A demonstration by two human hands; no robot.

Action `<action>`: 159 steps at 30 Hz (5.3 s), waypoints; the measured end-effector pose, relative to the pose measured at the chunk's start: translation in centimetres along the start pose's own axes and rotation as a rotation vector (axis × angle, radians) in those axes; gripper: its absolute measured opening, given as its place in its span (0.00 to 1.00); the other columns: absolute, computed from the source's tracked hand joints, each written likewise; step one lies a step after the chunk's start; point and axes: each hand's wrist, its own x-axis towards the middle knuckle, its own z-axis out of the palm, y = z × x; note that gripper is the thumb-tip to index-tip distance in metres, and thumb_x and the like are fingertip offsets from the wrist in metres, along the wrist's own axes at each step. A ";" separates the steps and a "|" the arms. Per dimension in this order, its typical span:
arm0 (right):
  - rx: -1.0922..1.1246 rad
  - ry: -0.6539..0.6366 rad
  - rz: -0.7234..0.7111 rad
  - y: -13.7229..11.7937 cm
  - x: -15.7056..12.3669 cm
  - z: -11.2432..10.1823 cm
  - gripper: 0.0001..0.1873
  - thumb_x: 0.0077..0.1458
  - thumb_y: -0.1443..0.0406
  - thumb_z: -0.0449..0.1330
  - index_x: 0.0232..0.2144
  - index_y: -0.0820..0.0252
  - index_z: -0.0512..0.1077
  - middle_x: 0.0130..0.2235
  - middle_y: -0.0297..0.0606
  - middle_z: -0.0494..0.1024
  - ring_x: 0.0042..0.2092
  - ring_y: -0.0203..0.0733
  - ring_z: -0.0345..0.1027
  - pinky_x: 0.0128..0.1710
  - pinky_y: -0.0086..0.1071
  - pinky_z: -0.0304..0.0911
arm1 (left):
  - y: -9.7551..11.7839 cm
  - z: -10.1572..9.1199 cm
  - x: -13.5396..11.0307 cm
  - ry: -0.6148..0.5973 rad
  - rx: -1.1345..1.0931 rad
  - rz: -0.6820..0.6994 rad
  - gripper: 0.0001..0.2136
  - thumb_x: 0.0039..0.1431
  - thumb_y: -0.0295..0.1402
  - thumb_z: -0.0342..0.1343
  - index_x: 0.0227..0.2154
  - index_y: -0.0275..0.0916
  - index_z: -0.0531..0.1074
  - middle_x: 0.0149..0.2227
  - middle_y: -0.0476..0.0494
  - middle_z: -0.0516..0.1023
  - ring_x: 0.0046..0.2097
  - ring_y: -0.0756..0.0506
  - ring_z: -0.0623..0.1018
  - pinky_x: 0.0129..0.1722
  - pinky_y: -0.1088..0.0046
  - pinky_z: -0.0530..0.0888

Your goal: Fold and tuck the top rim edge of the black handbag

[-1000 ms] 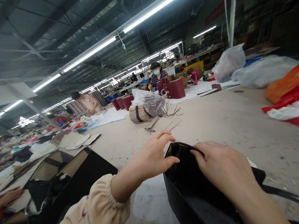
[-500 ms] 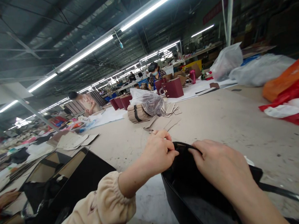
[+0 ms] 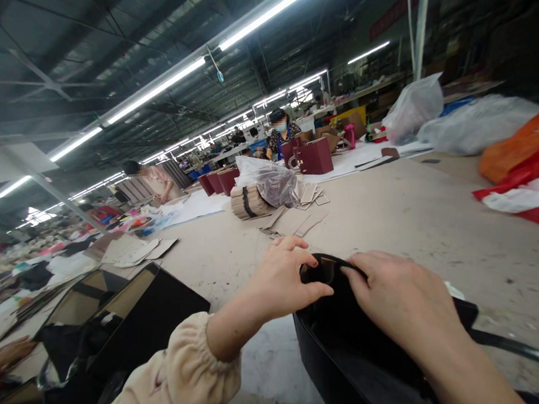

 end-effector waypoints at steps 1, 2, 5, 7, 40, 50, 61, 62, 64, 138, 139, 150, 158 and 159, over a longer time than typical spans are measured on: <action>-0.003 0.005 0.005 0.0 0.0 0.1 0.09 0.57 0.61 0.53 0.28 0.50 0.72 0.30 0.31 0.77 0.30 0.43 0.71 0.28 0.34 0.53 | 0.1 -0.1 0.0 -0.021 0.008 0.005 0.14 0.44 0.41 0.65 0.33 0.39 0.78 0.53 0.37 0.69 0.57 0.35 0.67 0.58 0.54 0.63; -0.006 0.012 0.009 0.1 0.0 0.1 0.09 0.57 0.61 0.53 0.28 0.50 0.72 0.30 0.31 0.77 0.30 0.43 0.70 0.28 0.34 0.53 | 0.3 -0.1 -0.1 -0.046 0.015 0.016 0.13 0.45 0.40 0.64 0.33 0.40 0.78 0.54 0.37 0.67 0.58 0.35 0.66 0.59 0.54 0.62; -0.012 0.028 0.012 0.2 0.1 0.3 0.10 0.57 0.60 0.53 0.28 0.50 0.72 0.30 0.31 0.77 0.30 0.42 0.70 0.28 0.34 0.53 | 0.6 -0.2 -0.3 -0.130 0.034 0.053 0.11 0.47 0.37 0.62 0.35 0.40 0.78 0.59 0.36 0.63 0.63 0.34 0.60 0.61 0.53 0.60; -0.012 0.030 0.004 0.2 0.1 0.4 0.10 0.57 0.61 0.53 0.28 0.50 0.73 0.30 0.31 0.76 0.30 0.42 0.70 0.29 0.34 0.53 | 0.7 0.0 -0.3 -0.139 0.048 0.050 0.15 0.46 0.43 0.63 0.36 0.41 0.78 0.61 0.36 0.62 0.65 0.32 0.55 0.61 0.49 0.58; -0.027 0.064 -0.012 0.3 0.1 0.2 0.10 0.56 0.60 0.54 0.30 0.49 0.76 0.32 0.31 0.78 0.29 0.40 0.70 0.29 0.35 0.55 | -1.3 1.2 2.4 0.079 0.061 0.061 0.14 0.56 0.36 0.54 0.17 0.37 0.68 0.26 0.48 0.74 0.30 0.49 0.73 0.31 0.74 0.66; -0.022 0.038 0.003 0.4 0.1 0.3 0.10 0.57 0.60 0.53 0.30 0.48 0.75 0.33 0.30 0.78 0.30 0.41 0.71 0.29 0.35 0.56 | -1.0 1.3 2.3 0.086 0.075 0.051 0.14 0.57 0.36 0.54 0.18 0.37 0.71 0.28 0.46 0.76 0.33 0.48 0.75 0.35 0.73 0.68; -0.016 0.036 -0.015 0.4 0.2 0.0 0.11 0.58 0.61 0.53 0.30 0.50 0.75 0.32 0.31 0.78 0.30 0.40 0.71 0.29 0.34 0.56 | -1.5 1.2 1.8 0.085 0.037 0.097 0.12 0.58 0.36 0.54 0.21 0.38 0.73 0.28 0.47 0.76 0.32 0.49 0.74 0.34 0.74 0.68; -0.016 0.038 -0.017 0.4 0.2 0.0 0.11 0.58 0.61 0.53 0.29 0.50 0.75 0.32 0.31 0.78 0.30 0.40 0.71 0.29 0.34 0.55 | -1.4 1.2 1.9 0.081 0.054 0.092 0.12 0.58 0.36 0.54 0.22 0.38 0.73 0.28 0.47 0.76 0.32 0.49 0.74 0.33 0.74 0.68; -0.018 0.035 -0.012 0.4 0.2 0.1 0.11 0.58 0.60 0.53 0.29 0.49 0.75 0.32 0.30 0.78 0.30 0.40 0.71 0.29 0.34 0.55 | -1.2 1.1 2.0 0.073 0.093 0.080 0.12 0.58 0.36 0.53 0.23 0.38 0.74 0.28 0.47 0.76 0.31 0.49 0.73 0.32 0.74 0.67; 0.016 0.173 -0.177 -0.7 1.3 1.9 0.09 0.58 0.60 0.57 0.33 0.54 0.76 0.32 0.33 0.79 0.34 0.42 0.72 0.56 0.47 0.50 | -1.1 1.4 1.8 0.128 0.040 0.038 0.13 0.57 0.34 0.52 0.18 0.37 0.70 0.25 0.49 0.73 0.27 0.51 0.70 0.27 0.74 0.62; 0.017 0.170 -0.183 -1.0 1.3 1.8 0.10 0.59 0.61 0.56 0.30 0.54 0.76 0.30 0.33 0.79 0.34 0.42 0.72 0.56 0.47 0.50 | -1.1 1.4 1.8 0.124 0.034 0.034 0.14 0.57 0.34 0.52 0.18 0.37 0.70 0.25 0.48 0.73 0.27 0.51 0.70 0.27 0.74 0.62; -0.001 0.187 -0.160 -1.8 1.2 1.6 0.13 0.58 0.63 0.54 0.23 0.56 0.70 0.27 0.34 0.75 0.33 0.42 0.69 0.55 0.41 0.51 | -1.7 1.2 0.2 0.195 -0.255 0.003 0.09 0.53 0.38 0.59 0.29 0.38 0.74 0.35 0.46 0.80 0.38 0.48 0.77 0.42 0.72 0.72; -0.042 0.217 -0.147 -1.7 1.3 1.9 0.14 0.57 0.62 0.54 0.21 0.56 0.69 0.25 0.34 0.74 0.31 0.41 0.69 0.54 0.40 0.51 | -1.2 -0.1 -1.3 0.057 -0.262 -0.133 0.25 0.46 0.40 0.64 0.47 0.39 0.66 0.49 0.39 0.75 0.51 0.37 0.75 0.51 0.56 0.72; -0.043 0.222 -0.150 -1.7 1.3 1.8 0.14 0.57 0.62 0.55 0.21 0.56 0.69 0.24 0.34 0.74 0.31 0.41 0.69 0.54 0.40 0.51 | -1.0 -0.2 -1.4 0.056 -0.246 -0.136 0.25 0.46 0.40 0.64 0.47 0.39 0.66 0.48 0.39 0.75 0.51 0.36 0.75 0.51 0.54 0.71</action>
